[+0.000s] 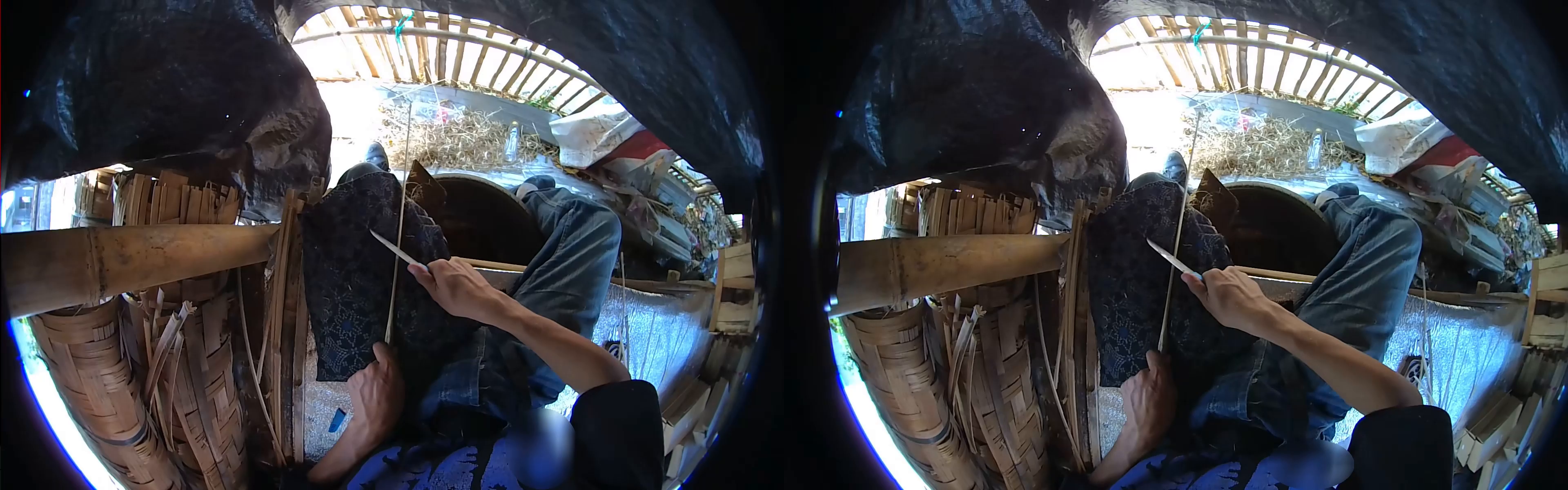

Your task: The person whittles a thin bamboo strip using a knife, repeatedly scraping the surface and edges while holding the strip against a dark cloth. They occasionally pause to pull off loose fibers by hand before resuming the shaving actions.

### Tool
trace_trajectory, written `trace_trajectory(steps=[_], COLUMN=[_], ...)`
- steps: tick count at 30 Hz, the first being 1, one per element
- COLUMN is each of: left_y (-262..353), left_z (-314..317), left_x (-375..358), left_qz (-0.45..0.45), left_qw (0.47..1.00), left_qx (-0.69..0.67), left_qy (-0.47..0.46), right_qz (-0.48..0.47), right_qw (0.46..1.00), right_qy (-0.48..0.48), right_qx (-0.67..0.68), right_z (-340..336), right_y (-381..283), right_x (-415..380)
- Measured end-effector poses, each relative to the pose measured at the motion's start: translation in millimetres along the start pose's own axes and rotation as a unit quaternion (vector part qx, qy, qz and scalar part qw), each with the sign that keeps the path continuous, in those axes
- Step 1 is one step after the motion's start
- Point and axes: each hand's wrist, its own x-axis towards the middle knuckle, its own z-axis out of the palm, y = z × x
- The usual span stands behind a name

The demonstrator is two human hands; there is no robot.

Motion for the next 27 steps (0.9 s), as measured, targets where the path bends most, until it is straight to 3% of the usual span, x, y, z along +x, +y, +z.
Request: trace_trajectory(steps=[3,5,10,13,15,18,22,24,27], left_y=[3,1,-6,-26,-31,-36,-35,-43,-31], left_z=[0,4,1,-4,-13,-18,-10,4,-8], left_x=[-2,-7,2,5,-2,-14,-30,-36,-41], left_qz=[-0.009,0.005,0.017,0.017,0.008,-0.069,-0.002,0.053,0.011], left_qw=[1.0,1.0,1.0,0.995,0.949,0.916,0.952,0.986,0.987], left_qx=[0.021,0.011,0.006,-0.096,-0.312,-0.372,-0.301,-0.158,-0.159], left_qy=[-0.003,-0.003,0.022,0.012,-0.045,-0.132,-0.045,-0.02,-0.013], right_qz=[-0.041,0.018,0.019,0.047,-0.007,-0.005,0.023,0.027,0.04], right_qw=[0.998,0.997,0.998,0.998,0.999,1.0,0.999,0.999,0.997], right_qy=[0.036,0.075,0.031,0.0,-0.013,-0.008,-0.02,-0.039,-0.061], right_qx=[-0.005,-0.016,0.046,0.042,0.045,-0.014,-0.018,-0.018,-0.02], right_z=[4,2,-1,-2,4,-4,-9,-10,-10], right_y=[9,11,25,8,14,6,-1,0,2], right_x=[6,24,43,15,9,9,18,24,28])
